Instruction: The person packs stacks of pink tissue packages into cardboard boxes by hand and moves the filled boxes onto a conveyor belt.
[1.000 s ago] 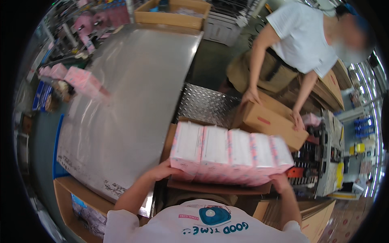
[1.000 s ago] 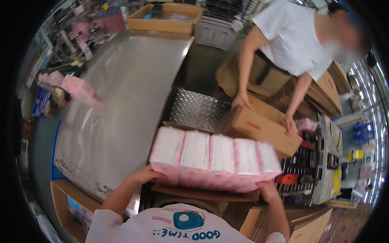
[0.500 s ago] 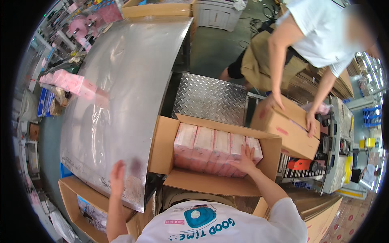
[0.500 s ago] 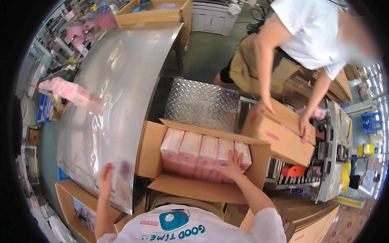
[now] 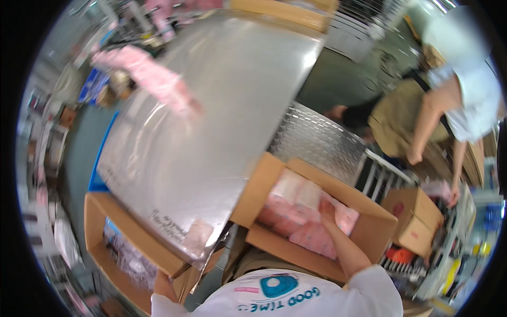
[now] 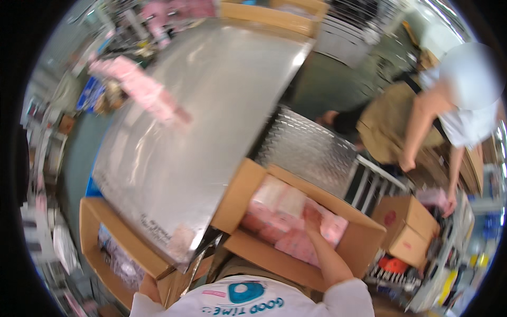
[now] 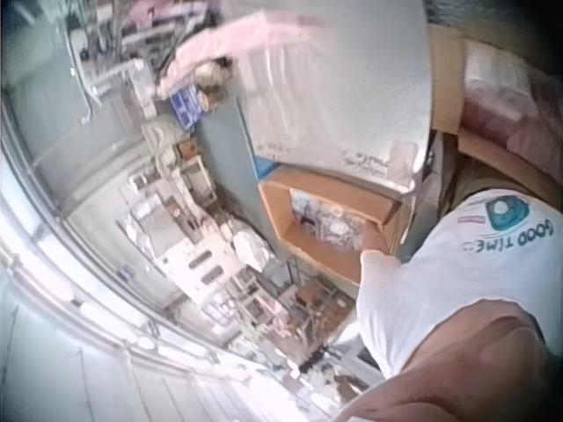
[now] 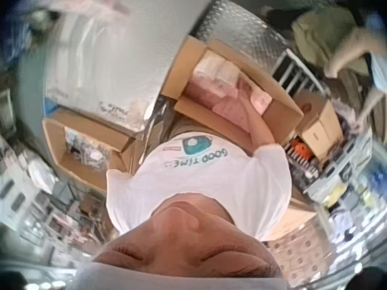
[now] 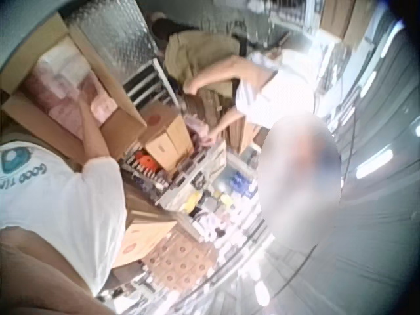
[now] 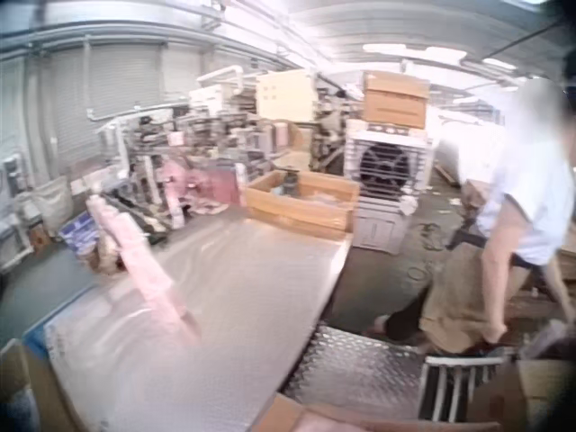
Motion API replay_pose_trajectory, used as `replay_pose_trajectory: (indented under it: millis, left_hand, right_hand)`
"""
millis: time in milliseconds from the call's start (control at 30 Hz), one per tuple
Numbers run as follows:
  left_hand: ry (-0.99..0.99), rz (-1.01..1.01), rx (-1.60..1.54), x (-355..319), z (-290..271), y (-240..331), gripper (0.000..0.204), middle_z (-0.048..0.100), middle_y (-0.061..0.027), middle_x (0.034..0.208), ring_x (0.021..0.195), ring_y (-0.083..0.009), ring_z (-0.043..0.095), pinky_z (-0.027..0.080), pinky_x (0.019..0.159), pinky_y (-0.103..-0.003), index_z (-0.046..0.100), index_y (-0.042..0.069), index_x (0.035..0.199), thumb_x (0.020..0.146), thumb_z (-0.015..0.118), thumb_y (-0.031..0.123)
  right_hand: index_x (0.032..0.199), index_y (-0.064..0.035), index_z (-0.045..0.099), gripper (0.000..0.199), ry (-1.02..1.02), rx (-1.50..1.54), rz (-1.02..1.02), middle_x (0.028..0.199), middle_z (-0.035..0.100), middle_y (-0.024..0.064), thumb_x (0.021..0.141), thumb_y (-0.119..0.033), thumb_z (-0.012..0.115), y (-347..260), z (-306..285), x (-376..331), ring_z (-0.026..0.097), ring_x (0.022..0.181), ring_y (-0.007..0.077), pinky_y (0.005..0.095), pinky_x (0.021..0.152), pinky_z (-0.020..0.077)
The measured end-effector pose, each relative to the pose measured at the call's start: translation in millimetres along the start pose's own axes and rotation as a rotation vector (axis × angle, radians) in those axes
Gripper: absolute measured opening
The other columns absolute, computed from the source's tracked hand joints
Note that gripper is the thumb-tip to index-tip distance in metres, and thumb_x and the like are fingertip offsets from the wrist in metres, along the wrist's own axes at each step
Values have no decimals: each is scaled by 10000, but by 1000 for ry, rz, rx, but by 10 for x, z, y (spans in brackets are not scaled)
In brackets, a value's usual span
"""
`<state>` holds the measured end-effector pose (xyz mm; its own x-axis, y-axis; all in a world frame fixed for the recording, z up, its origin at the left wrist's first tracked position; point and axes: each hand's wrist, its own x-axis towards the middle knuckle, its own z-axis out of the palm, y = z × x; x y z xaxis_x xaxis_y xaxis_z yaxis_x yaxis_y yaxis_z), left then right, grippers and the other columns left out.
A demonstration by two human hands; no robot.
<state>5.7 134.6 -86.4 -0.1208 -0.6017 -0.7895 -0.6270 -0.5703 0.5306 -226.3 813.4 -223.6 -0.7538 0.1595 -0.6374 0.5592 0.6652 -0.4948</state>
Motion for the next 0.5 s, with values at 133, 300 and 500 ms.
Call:
replay_pose_trajectory:
  millis: [133,300,500]
  left_hand:
    - [110,82,186,117,56,-336,271,617,-69,938,852,-201,579,498,688,-379,608,32,1046,861,530,215]
    - [190,136,299,185,241,-216,272,618,-59,929,836,-193,580,499,674,-378,612,44,1042,853,542,227]
    - [199,203,277,338,407,45,274,618,-47,919,818,-184,581,499,659,-375,617,57,1037,844,556,241]
  right_hand:
    - [1424,-68,219,753,210,38,-503,1467,209,183,857,-461,521,-1523,-84,-953,133,1359,377,463,1101,91]
    - [1313,-90,434,674,305,-272,-225,1382,367,173,795,-493,591,-1823,418,-437,288,1279,390,548,1012,271]
    - [1051,18,593,508,137,-542,11,1018,610,241,756,-394,632,-1607,377,785,582,978,376,442,857,456]
